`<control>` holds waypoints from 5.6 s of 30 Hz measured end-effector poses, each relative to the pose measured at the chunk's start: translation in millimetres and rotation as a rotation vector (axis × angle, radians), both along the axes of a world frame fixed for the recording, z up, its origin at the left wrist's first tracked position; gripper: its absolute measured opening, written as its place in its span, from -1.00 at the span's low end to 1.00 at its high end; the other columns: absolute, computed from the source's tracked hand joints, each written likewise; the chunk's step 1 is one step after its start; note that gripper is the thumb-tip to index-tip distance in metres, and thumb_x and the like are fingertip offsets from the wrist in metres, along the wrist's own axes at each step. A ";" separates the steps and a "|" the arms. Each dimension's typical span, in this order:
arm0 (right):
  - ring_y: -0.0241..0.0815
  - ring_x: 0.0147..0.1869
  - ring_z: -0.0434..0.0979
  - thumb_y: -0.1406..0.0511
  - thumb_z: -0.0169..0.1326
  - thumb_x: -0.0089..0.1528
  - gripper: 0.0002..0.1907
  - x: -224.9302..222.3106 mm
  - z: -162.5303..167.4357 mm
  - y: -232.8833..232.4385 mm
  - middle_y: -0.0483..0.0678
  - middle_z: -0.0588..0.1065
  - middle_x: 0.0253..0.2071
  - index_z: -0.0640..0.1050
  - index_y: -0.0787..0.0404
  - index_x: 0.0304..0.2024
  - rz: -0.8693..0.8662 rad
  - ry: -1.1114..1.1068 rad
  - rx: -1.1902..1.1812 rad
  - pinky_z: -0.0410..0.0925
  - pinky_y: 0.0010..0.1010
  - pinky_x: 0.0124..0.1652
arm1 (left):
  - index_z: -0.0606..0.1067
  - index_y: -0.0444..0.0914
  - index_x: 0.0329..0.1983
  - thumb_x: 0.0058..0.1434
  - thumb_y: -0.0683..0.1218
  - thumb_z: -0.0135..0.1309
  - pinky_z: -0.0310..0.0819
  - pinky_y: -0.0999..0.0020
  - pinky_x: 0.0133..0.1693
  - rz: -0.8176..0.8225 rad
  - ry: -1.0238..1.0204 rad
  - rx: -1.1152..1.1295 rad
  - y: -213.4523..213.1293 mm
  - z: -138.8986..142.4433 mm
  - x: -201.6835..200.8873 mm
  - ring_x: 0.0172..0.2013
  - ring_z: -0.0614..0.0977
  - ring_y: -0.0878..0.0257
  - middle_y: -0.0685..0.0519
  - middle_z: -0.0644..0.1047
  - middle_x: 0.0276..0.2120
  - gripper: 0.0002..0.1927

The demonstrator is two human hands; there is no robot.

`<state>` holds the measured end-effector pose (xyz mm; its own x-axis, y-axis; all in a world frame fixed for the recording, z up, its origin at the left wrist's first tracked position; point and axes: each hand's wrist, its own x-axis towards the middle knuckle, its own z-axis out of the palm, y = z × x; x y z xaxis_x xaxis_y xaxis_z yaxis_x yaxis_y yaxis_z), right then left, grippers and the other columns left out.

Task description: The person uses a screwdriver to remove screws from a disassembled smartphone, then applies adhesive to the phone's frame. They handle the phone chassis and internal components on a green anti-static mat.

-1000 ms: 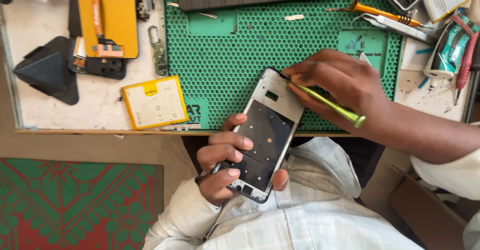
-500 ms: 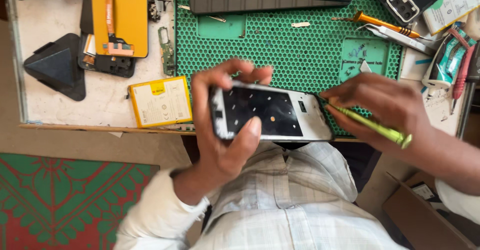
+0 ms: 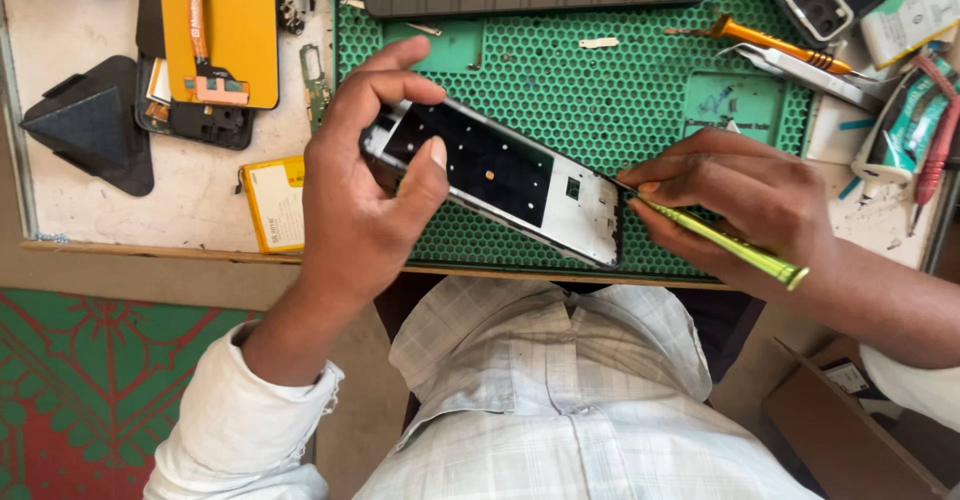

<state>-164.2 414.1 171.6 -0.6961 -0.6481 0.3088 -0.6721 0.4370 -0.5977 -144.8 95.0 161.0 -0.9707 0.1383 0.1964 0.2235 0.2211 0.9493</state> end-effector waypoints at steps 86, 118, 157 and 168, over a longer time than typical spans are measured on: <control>-0.02 -0.02 0.67 0.52 0.33 0.15 -0.71 16.3 8.9 -13.1 0.13 0.59 -0.11 0.51 0.35 -0.14 -0.119 0.005 -0.061 0.52 -0.32 -0.12 | 0.51 -0.38 -0.16 0.22 -0.29 0.15 0.31 -0.03 0.35 -0.509 0.341 -0.245 60.7 11.3 -6.0 0.34 0.43 -0.20 -0.14 0.50 0.15 -0.86; 0.00 -0.05 0.68 0.48 0.37 0.17 -0.82 3.5 20.4 -32.7 0.13 0.63 -0.13 0.61 0.39 -0.22 -0.023 0.180 0.050 0.53 -0.31 -0.14 | 0.62 -0.34 -0.08 0.34 -0.20 0.19 0.56 0.30 -0.11 -0.382 0.753 -0.700 36.4 13.5 3.2 -0.12 0.62 0.15 -0.13 0.61 -0.02 -0.86; -0.01 -0.02 0.65 0.49 0.37 0.17 -0.79 -1.2 6.9 -31.3 0.13 0.62 -0.13 0.58 0.38 -0.21 -0.029 0.106 -0.029 0.52 -0.30 -0.13 | 0.59 -0.31 -0.03 0.32 -0.14 0.07 0.61 0.22 -0.07 -0.324 0.758 -0.818 35.0 20.7 15.5 -0.02 0.69 -0.03 -0.23 0.63 -0.07 -0.77; -0.04 -0.08 0.65 0.47 0.39 0.11 -0.78 -2.0 2.7 -34.5 0.10 0.63 -0.18 0.59 0.36 -0.26 0.158 0.080 -0.099 0.55 -0.29 -0.13 | 0.58 -0.32 -0.13 0.26 -0.16 0.11 0.62 0.22 -0.05 -0.317 0.737 -0.788 36.6 17.7 15.2 -0.02 0.69 -0.02 -0.23 0.63 -0.07 -0.84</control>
